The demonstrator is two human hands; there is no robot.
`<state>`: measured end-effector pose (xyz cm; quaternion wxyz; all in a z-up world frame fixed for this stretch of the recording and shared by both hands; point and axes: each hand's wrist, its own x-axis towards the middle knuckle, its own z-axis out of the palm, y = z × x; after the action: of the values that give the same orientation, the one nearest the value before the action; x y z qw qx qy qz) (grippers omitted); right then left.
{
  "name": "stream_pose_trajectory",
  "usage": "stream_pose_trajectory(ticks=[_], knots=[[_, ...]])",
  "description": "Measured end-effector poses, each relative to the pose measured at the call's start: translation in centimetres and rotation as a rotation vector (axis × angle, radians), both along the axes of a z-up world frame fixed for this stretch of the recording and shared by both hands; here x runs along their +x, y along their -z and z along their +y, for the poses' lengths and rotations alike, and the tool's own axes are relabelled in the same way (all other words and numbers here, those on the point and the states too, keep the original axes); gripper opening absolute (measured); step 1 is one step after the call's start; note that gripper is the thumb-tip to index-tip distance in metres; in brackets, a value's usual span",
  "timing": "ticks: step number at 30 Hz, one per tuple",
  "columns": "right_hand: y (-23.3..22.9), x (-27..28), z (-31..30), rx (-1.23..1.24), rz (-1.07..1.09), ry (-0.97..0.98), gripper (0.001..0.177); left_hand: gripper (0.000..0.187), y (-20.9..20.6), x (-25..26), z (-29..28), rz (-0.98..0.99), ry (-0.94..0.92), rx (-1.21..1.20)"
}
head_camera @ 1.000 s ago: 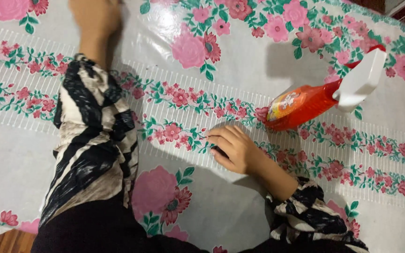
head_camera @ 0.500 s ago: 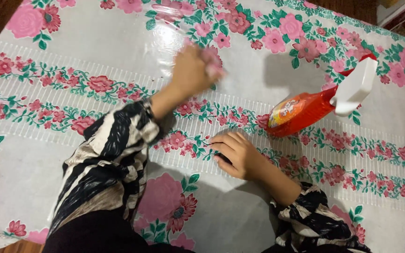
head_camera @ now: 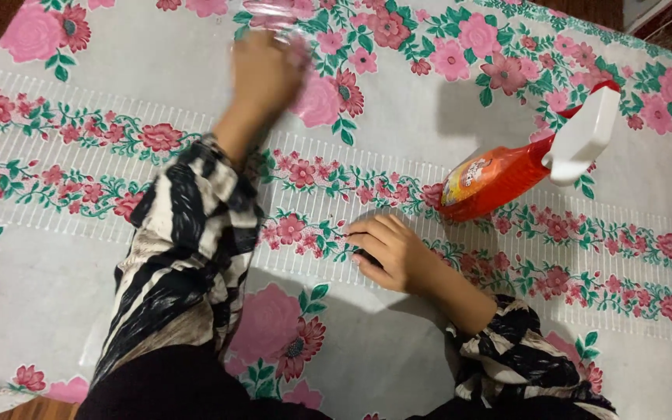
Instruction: The person is spraying a cleaning solution onto a floral tablecloth and wiping it clean with a cloth.
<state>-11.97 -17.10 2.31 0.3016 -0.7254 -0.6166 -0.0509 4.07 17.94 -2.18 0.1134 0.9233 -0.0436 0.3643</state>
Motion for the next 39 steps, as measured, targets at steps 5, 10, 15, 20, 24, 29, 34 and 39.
stream_pose_trajectory(ticks=[5,10,15,20,24,29,34,39], knots=[[-0.2,0.3,0.2,0.011,-0.027,-0.004,0.023,0.042,1.0,0.2,11.4,-0.129,-0.652,0.253],[-0.3,0.0,0.2,0.011,-0.008,-0.002,0.023,0.042,0.6,-0.5,11.4,0.039,-0.749,0.017],[0.2,0.2,0.2,0.013,-0.016,-0.015,0.023,0.030,-0.4,-1.2,2.9,0.030,-0.435,0.118],[-0.6,0.0,0.2,0.023,-0.028,-0.018,0.023,0.035,-3.0,-4.1,-8.1,0.326,-0.018,0.075],[0.5,0.0,-0.2,0.005,-0.019,-0.011,0.023,0.037,-3.1,-7.3,-13.0,0.170,0.408,0.162],[0.2,0.2,-0.2,-0.011,-0.003,0.006,0.024,0.040,-4.1,-7.2,-13.4,0.239,0.656,0.171],[0.5,0.4,-0.4,0.003,0.018,-0.010,0.024,0.039,-2.6,-3.7,-9.9,0.139,0.521,0.106],[1.6,0.6,-0.4,0.015,0.041,-0.028,0.023,0.036,-2.8,-1.7,-3.0,0.174,0.122,0.038]])
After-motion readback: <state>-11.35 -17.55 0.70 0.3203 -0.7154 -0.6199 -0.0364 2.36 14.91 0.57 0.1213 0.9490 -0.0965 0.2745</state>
